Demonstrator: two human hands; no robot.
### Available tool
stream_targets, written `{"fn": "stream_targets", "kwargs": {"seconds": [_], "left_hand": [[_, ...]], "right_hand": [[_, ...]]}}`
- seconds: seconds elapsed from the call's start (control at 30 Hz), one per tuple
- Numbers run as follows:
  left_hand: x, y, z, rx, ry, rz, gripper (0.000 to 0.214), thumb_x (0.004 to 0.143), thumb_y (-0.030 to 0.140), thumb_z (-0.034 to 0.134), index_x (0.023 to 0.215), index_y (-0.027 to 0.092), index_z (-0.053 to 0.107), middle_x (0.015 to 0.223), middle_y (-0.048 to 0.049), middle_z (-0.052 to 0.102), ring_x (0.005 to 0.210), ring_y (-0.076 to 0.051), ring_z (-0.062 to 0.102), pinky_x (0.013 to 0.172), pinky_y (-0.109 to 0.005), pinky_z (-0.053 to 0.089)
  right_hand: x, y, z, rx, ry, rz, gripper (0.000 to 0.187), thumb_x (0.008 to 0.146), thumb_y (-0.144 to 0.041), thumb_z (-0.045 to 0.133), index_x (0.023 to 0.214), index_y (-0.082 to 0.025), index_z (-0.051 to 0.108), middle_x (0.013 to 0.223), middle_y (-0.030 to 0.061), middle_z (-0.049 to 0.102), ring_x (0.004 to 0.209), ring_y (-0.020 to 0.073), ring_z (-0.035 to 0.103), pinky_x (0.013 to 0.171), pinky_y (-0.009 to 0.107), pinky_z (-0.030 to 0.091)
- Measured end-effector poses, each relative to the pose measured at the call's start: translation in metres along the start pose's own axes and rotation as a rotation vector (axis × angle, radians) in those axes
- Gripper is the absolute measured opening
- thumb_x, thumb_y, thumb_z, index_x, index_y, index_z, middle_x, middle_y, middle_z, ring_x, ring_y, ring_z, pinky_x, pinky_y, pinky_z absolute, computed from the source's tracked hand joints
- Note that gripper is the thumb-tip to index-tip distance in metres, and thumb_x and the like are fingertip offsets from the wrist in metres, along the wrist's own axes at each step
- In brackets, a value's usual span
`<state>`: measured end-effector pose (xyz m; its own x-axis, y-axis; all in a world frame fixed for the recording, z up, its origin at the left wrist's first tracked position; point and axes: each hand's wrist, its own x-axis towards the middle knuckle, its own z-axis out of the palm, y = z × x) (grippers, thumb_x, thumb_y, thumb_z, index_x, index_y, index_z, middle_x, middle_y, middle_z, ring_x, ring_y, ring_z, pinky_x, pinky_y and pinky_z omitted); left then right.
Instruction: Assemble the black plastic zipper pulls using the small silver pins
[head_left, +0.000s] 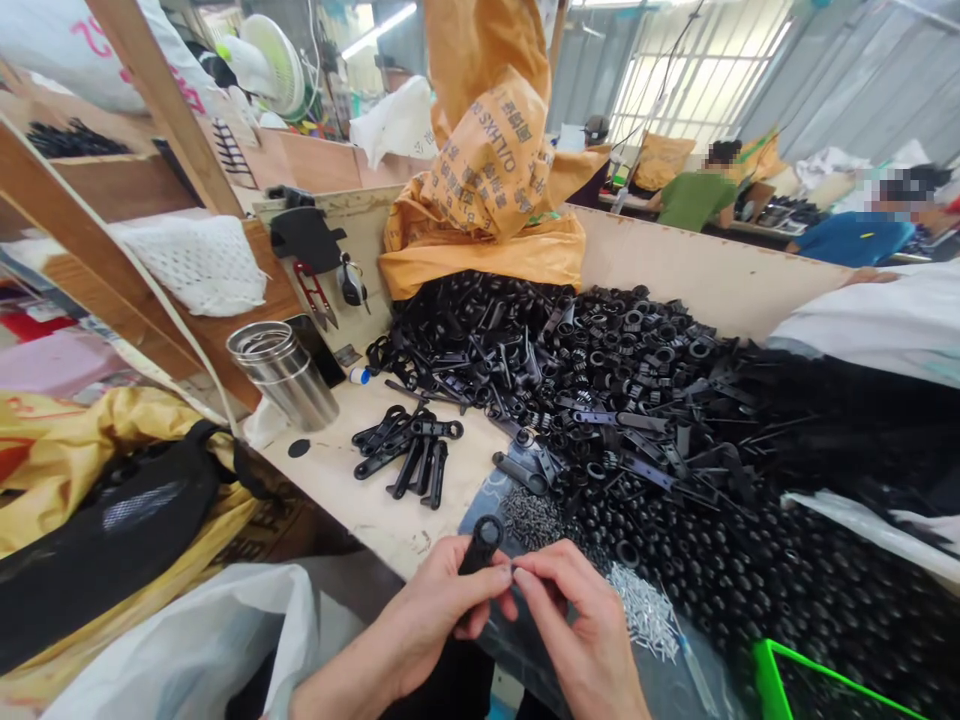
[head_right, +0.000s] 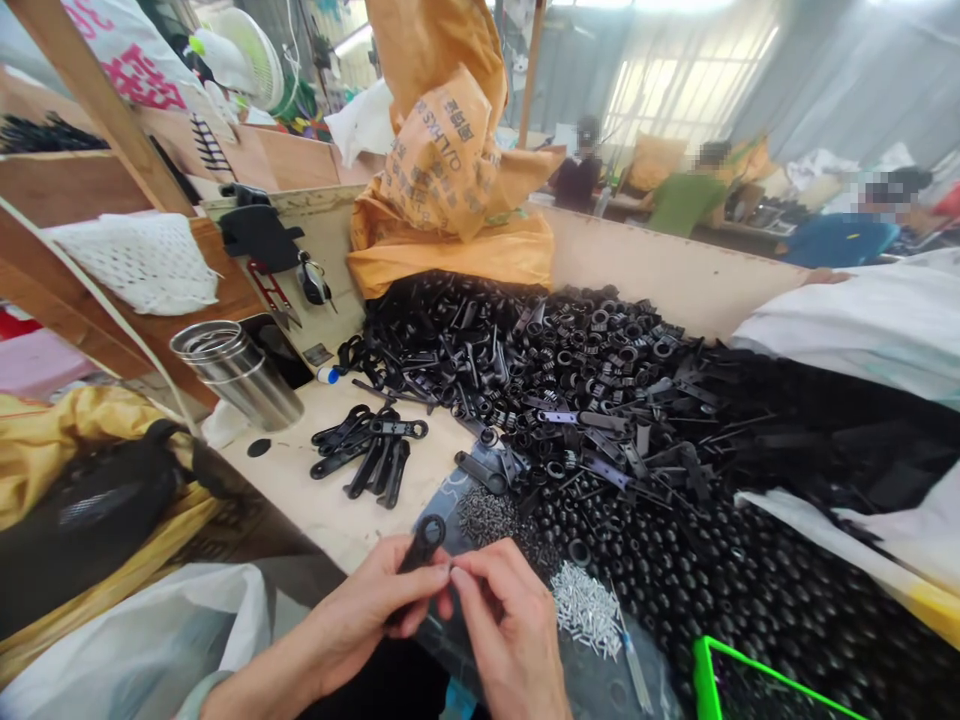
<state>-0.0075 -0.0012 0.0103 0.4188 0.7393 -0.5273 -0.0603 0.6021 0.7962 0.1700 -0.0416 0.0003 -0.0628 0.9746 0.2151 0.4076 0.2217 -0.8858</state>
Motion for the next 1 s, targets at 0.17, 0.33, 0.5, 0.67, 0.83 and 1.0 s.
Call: {"fn": "stream_targets", "kwargs": {"seconds": [0.17,0.33,0.5,0.67,0.83,1.0], "left_hand": [[-0.007,-0.006,-0.006,-0.103,0.010,0.003,0.034,0.081,0.045,0.077,0.088,0.014,0.064,0.072,-0.0030,0.070,0.049,-0.005,0.038,0.050,-0.023,0.018],[-0.008,-0.012,-0.014,-0.121,0.089,0.002,0.032,0.078,0.043,0.079,0.084,0.014,0.066,0.064,-0.0003,0.067,0.046,-0.004,0.036,0.050,-0.023,0.015],[-0.015,-0.015,-0.019,-0.197,0.186,-0.042,0.033,0.075,0.043,0.078,0.086,0.012,0.071,0.062,-0.0007,0.066,0.045,-0.004,0.035,0.050,-0.024,0.014],[-0.018,-0.014,-0.017,-0.226,0.206,-0.036,0.030,0.073,0.040,0.077,0.083,0.012,0.073,0.061,-0.0018,0.067,0.043,-0.004,0.037,0.049,-0.023,0.017],[-0.017,-0.017,-0.015,-0.269,0.196,-0.047,0.032,0.074,0.042,0.075,0.083,0.012,0.073,0.062,-0.0022,0.067,0.042,-0.004,0.035,0.048,-0.023,0.017],[-0.015,-0.025,-0.020,-0.267,0.227,0.003,0.041,0.076,0.050,0.079,0.090,0.012,0.072,0.063,0.0003,0.064,0.044,-0.003,0.031,0.048,-0.023,0.012]], "right_hand": [[0.003,-0.001,0.009,-0.066,-0.012,-0.098,0.015,0.104,-0.023,0.057,0.101,-0.027,0.072,0.089,-0.0008,0.065,0.077,0.0108,0.065,0.069,0.019,0.050],[0.000,0.006,0.011,-0.142,-0.071,-0.155,0.019,0.105,-0.022,0.054,0.114,-0.027,0.069,0.096,0.0007,0.067,0.080,0.0116,0.067,0.072,0.019,0.053],[-0.012,0.024,0.010,-0.403,-0.056,-0.264,0.015,0.105,-0.023,0.051,0.107,-0.023,0.066,0.091,0.0027,0.067,0.077,0.0146,0.069,0.069,0.022,0.054],[-0.009,0.032,0.012,-0.613,-0.099,-0.395,0.026,0.108,-0.022,0.041,0.102,-0.022,0.067,0.087,0.0042,0.066,0.072,0.0163,0.068,0.066,0.026,0.054],[-0.002,0.029,0.013,-0.673,-0.144,-0.428,0.029,0.106,-0.020,0.041,0.097,-0.022,0.068,0.082,0.0030,0.065,0.067,0.0158,0.067,0.060,0.026,0.052],[-0.002,0.030,0.008,-0.514,-0.165,-0.266,0.020,0.105,-0.024,0.048,0.105,-0.024,0.068,0.090,0.0032,0.069,0.077,0.0159,0.071,0.069,0.024,0.055]]}}
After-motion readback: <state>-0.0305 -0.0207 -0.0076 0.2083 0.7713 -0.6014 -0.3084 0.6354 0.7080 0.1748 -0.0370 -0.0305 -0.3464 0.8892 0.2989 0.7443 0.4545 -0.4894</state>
